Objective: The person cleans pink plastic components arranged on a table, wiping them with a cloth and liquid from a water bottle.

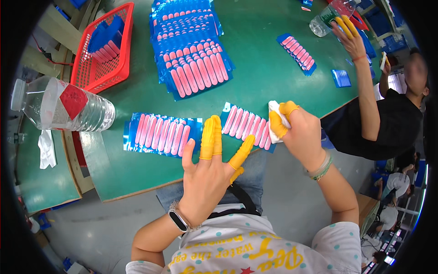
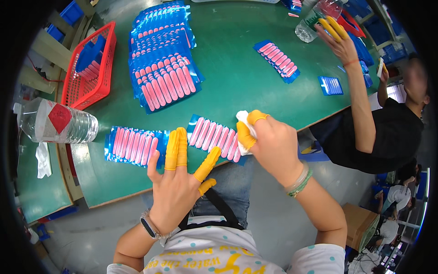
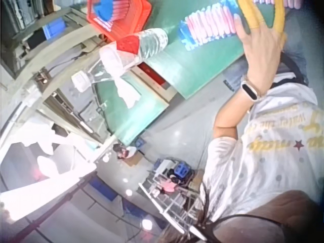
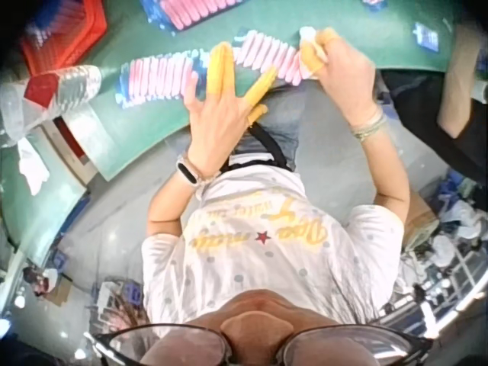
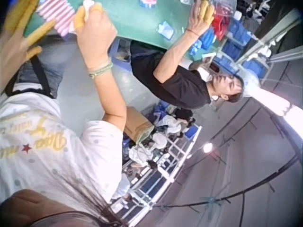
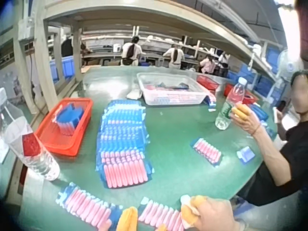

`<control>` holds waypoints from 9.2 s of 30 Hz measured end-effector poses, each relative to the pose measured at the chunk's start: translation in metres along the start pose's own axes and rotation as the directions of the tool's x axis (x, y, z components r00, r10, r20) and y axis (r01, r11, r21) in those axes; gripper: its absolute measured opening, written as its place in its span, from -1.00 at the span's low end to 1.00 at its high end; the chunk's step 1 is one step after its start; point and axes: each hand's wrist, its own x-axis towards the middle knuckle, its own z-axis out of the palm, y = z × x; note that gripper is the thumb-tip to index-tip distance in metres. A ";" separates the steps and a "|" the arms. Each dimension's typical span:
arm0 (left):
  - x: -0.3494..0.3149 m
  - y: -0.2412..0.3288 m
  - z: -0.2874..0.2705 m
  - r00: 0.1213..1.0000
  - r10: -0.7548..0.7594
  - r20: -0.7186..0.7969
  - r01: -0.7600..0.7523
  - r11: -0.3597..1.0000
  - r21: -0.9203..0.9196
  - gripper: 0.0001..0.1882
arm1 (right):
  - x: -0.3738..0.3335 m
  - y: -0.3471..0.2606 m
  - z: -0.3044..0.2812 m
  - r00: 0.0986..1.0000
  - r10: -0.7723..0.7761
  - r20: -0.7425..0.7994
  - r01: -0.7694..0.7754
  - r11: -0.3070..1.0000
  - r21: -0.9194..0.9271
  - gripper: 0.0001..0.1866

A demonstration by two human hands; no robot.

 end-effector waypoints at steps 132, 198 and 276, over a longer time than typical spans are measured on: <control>0.019 0.017 0.008 0.997 -0.068 -0.027 0.066 0.995 -0.081 -0.45 | 0.072 -0.022 0.033 0.981 -0.074 0.179 0.081 0.996 -0.030 -0.75; 0.018 0.016 0.003 0.999 -0.006 -0.034 0.005 1.000 -0.024 -0.34 | -0.028 -0.026 -0.022 0.978 -0.028 0.209 -0.018 0.976 0.219 -0.72; 0.009 0.006 0.001 1.000 0.000 0.007 0.000 1.000 0.015 -0.22 | 0.026 -0.028 0.012 0.968 -0.222 0.119 0.221 0.975 0.020 -0.80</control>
